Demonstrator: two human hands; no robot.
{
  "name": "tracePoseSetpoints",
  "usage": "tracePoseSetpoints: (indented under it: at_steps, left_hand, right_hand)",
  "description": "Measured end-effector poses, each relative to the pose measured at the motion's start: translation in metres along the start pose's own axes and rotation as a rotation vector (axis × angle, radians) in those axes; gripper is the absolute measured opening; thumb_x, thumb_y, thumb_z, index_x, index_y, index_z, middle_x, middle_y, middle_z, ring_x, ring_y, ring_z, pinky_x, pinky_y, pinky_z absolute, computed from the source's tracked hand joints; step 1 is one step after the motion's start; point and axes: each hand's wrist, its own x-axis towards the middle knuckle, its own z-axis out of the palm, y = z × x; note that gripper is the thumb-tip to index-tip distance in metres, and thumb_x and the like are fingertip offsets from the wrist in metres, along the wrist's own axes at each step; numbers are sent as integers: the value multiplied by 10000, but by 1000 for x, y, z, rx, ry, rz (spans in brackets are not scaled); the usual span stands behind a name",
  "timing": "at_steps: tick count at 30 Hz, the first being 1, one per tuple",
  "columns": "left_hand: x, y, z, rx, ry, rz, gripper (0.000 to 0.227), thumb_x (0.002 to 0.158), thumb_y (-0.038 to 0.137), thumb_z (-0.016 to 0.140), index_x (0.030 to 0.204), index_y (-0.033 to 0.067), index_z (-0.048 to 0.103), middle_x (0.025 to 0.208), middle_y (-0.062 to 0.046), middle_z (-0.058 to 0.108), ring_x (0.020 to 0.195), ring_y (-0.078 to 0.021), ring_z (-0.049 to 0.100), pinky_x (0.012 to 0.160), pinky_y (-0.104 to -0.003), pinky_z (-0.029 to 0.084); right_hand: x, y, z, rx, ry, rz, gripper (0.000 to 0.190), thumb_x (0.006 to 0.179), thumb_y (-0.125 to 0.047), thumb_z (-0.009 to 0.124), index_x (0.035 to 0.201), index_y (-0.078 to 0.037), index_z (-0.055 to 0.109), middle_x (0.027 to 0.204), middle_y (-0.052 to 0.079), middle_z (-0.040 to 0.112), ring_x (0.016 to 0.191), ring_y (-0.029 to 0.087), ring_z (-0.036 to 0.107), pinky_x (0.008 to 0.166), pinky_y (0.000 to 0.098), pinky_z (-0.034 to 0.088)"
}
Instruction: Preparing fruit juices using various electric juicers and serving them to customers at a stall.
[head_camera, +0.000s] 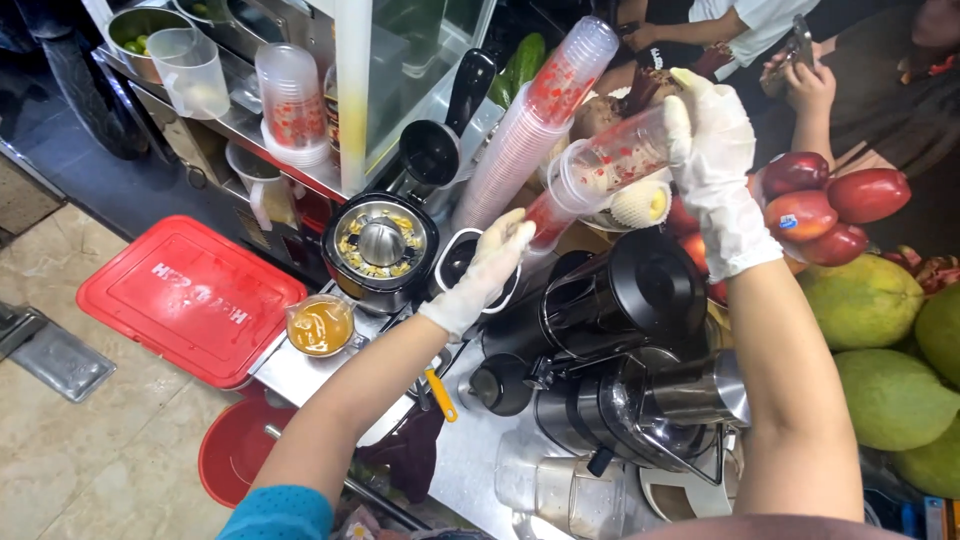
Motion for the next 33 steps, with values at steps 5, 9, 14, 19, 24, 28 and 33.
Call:
tracePoseSetpoints:
  at_steps: [5,9,14,19,24,28,33]
  left_hand:
    - [47,0,38,-56,7,-165,533,990,340,642,1431,58,541,1036,-10,676,792,-49,592,668,-216,492]
    - [69,-10,43,-266,-58,-146,332,992,254,664,1240,37,626,943,-40,724,602,-45,553,525,-192,437]
    - [30,39,8,-205,-3,-64,276,1022,248,629,1214,51,652,991,-35,720,673,-44,601,575,-197,484]
    - [-23,102,-68,-285,84,-57,243,1008,287,566,1174,109,570,1121,-103,699,877,-174,700,725,-294,564]
    - [-66,121,-159,-494,151,-35,198,995,245,600,954,51,596,1112,-125,679,1016,-276,699,902,-408,580]
    - [-88,132,-236,-526,328,70,347,1013,390,603,964,50,647,1032,-104,692,942,-223,671,882,-357,546]
    - [-101,189,-306,400,412,395,456,1044,505,621,1039,57,705,967,12,684,901,-69,585,828,-237,464]
  right_hand:
    - [-11,10,-32,162,29,17,308,1168,-246,593,1406,-62,663,1183,186,664,1080,335,669,970,420,527]
    - [-19,36,-37,249,53,25,326,1190,-251,522,1369,-19,666,1289,160,709,1162,271,676,1045,385,521]
    - [-21,99,-16,707,205,296,396,1175,-362,562,1321,-20,698,1174,63,717,1010,119,659,924,299,547]
    - [-16,76,-7,802,273,524,397,1120,-384,564,1259,-42,713,983,19,682,840,106,603,743,290,489]
    - [-15,39,34,270,-249,47,392,1113,-308,621,1422,-66,633,1302,230,639,1186,388,620,1025,456,480]
    - [-12,-28,25,233,-457,-53,508,1047,-274,674,1505,-74,583,1400,311,533,1282,466,508,1061,507,410]
    - [-29,-202,-32,98,-236,-14,496,920,-176,754,1401,-111,653,1367,196,642,1251,383,594,1077,492,429]
